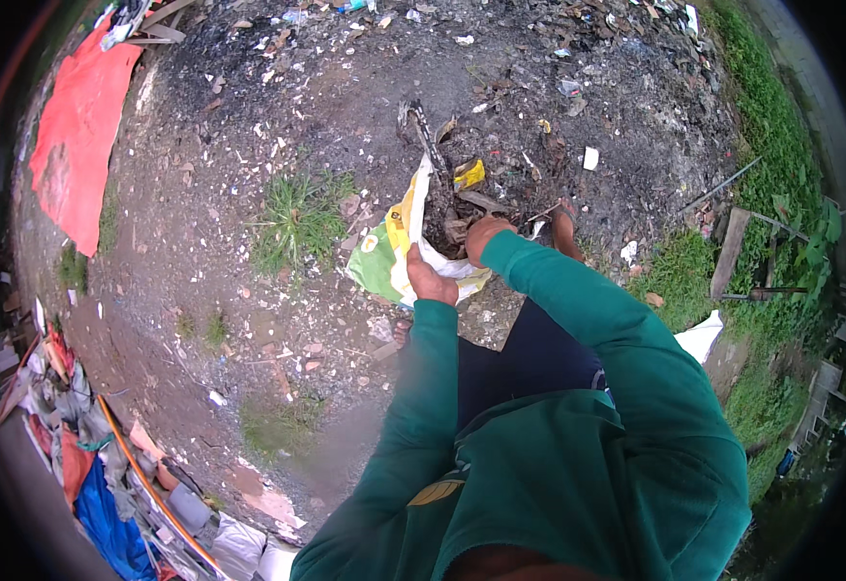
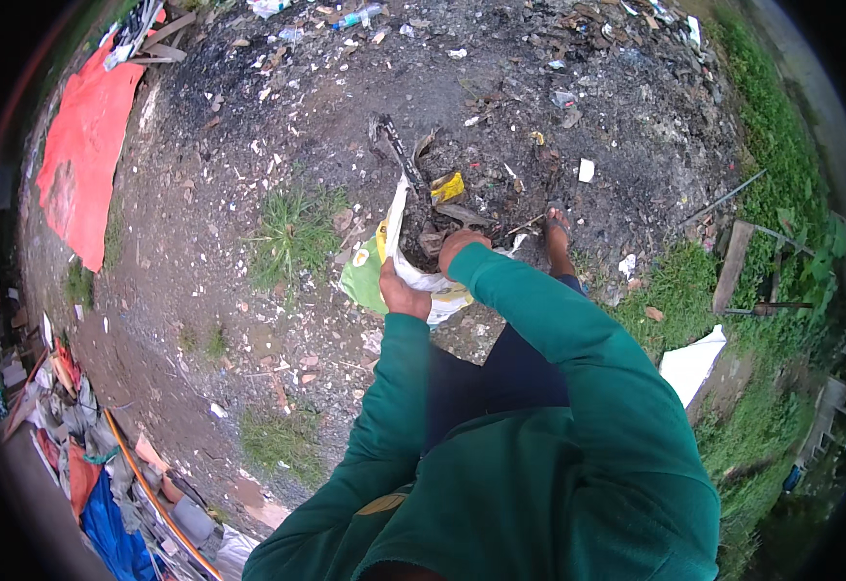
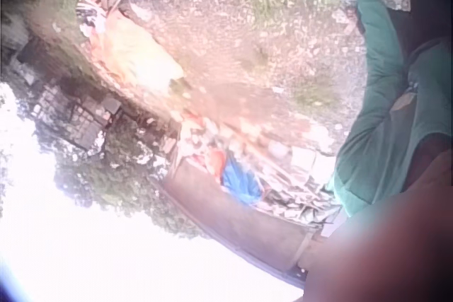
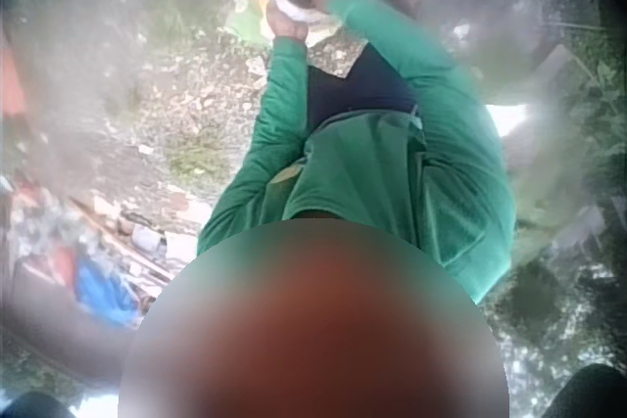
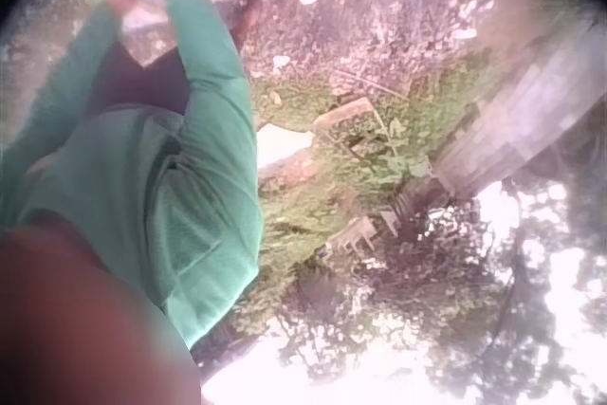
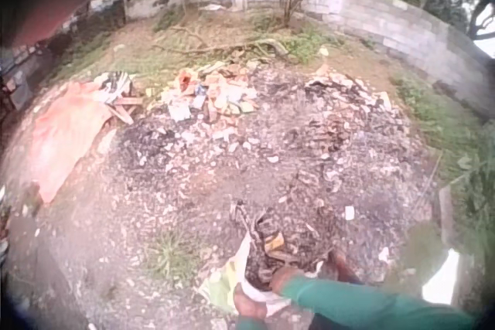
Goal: The person collects debris and trash from the ground by hand and places it into a yellow sack. They then use a long metal rod to push and gather more debris into the sack.
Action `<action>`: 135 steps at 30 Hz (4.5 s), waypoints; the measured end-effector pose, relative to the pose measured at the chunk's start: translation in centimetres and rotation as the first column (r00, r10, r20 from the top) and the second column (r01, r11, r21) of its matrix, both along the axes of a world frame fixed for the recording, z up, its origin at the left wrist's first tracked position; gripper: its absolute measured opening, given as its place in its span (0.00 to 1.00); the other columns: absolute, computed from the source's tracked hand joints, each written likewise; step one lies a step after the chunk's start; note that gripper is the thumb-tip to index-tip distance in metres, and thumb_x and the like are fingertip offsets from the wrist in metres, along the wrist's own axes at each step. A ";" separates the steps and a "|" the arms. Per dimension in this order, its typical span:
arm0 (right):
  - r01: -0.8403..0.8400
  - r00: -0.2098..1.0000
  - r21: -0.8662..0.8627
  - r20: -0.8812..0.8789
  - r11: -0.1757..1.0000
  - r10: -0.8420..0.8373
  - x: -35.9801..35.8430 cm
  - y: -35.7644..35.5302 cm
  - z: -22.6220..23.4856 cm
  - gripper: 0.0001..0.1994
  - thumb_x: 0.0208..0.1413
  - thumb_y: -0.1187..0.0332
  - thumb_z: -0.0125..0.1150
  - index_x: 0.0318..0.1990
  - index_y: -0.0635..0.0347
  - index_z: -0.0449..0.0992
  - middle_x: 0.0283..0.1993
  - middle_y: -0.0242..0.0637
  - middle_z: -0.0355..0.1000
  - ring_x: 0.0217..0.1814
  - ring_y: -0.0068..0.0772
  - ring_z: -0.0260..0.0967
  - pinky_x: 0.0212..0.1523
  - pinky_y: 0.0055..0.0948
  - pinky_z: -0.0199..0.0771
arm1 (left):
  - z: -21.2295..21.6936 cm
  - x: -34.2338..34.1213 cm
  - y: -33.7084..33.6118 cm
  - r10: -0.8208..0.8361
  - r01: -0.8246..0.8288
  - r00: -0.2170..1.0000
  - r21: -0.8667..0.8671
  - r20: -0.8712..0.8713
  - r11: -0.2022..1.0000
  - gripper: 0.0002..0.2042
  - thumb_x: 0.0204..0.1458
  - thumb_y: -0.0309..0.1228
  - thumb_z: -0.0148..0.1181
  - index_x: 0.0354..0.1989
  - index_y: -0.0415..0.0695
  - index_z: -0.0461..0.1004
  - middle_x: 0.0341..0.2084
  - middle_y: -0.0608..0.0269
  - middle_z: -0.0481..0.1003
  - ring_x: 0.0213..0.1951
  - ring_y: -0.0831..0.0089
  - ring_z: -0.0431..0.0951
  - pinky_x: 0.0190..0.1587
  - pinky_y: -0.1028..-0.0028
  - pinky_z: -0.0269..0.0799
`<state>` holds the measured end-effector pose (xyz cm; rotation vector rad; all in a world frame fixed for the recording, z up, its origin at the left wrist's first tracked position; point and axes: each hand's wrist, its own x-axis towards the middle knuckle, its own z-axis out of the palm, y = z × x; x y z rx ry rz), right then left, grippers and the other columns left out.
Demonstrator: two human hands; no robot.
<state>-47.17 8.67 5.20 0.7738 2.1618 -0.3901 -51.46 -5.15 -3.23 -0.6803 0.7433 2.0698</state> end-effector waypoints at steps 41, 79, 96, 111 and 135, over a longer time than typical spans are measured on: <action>0.751 0.244 -0.537 -0.317 0.385 -0.917 6.9 -12.9 -1.9 0.13 0.51 0.62 0.67 0.32 0.65 0.80 0.21 0.37 0.71 0.15 0.31 0.65 0.13 0.36 0.66 | 0.2 -2.2 -39.7 -0.665 0.321 0.657 -0.666 -0.355 0.674 0.27 0.67 0.43 0.36 0.69 0.42 0.67 0.64 0.51 0.73 0.65 0.49 0.73 0.69 0.45 0.66; 0.614 0.179 -0.727 -0.252 0.308 -0.951 1.3 -11.2 4.9 0.08 0.52 0.66 0.65 0.31 0.63 0.77 0.21 0.33 0.70 0.20 0.34 0.69 0.21 0.37 0.70 | 6.7 -0.4 -38.1 0.255 -0.258 0.965 -0.345 -0.054 0.902 0.28 0.66 0.44 0.41 0.66 0.36 0.69 0.60 0.49 0.76 0.59 0.51 0.77 0.68 0.54 0.69; -0.134 0.566 -0.368 -0.790 0.920 -0.234 -9.9 -31.2 13.5 0.19 0.53 0.59 0.75 0.45 0.64 0.83 0.42 0.53 0.77 0.47 0.55 0.74 0.51 0.44 0.73 | 9.0 -1.3 -38.3 -0.150 -0.125 0.945 -0.743 -0.292 0.657 0.28 0.67 0.44 0.51 0.62 0.26 0.67 0.61 0.41 0.72 0.58 0.53 0.77 0.60 0.60 0.72; 0.001 0.617 -0.290 -0.753 0.957 -0.229 -3.0 -29.3 7.8 0.07 0.51 0.72 0.73 0.36 0.65 0.84 0.34 0.45 0.80 0.37 0.40 0.79 0.45 0.39 0.77 | 13.7 -6.1 -37.0 -0.418 -0.300 0.823 -0.919 -0.385 0.257 0.15 0.63 0.41 0.54 0.44 0.39 0.73 0.36 0.32 0.79 0.43 0.32 0.78 0.49 0.44 0.72; 0.086 0.066 -0.292 -0.952 0.953 -0.298 3.9 -23.0 18.3 0.12 0.49 0.69 0.67 0.40 0.64 0.78 0.43 0.53 0.73 0.48 0.63 0.72 0.49 0.52 0.75 | 9.1 -8.2 -37.2 -0.517 -0.094 0.763 -0.858 -0.388 0.505 0.28 0.58 0.46 0.68 0.54 0.33 0.68 0.46 0.47 0.76 0.44 0.58 0.78 0.46 0.58 0.77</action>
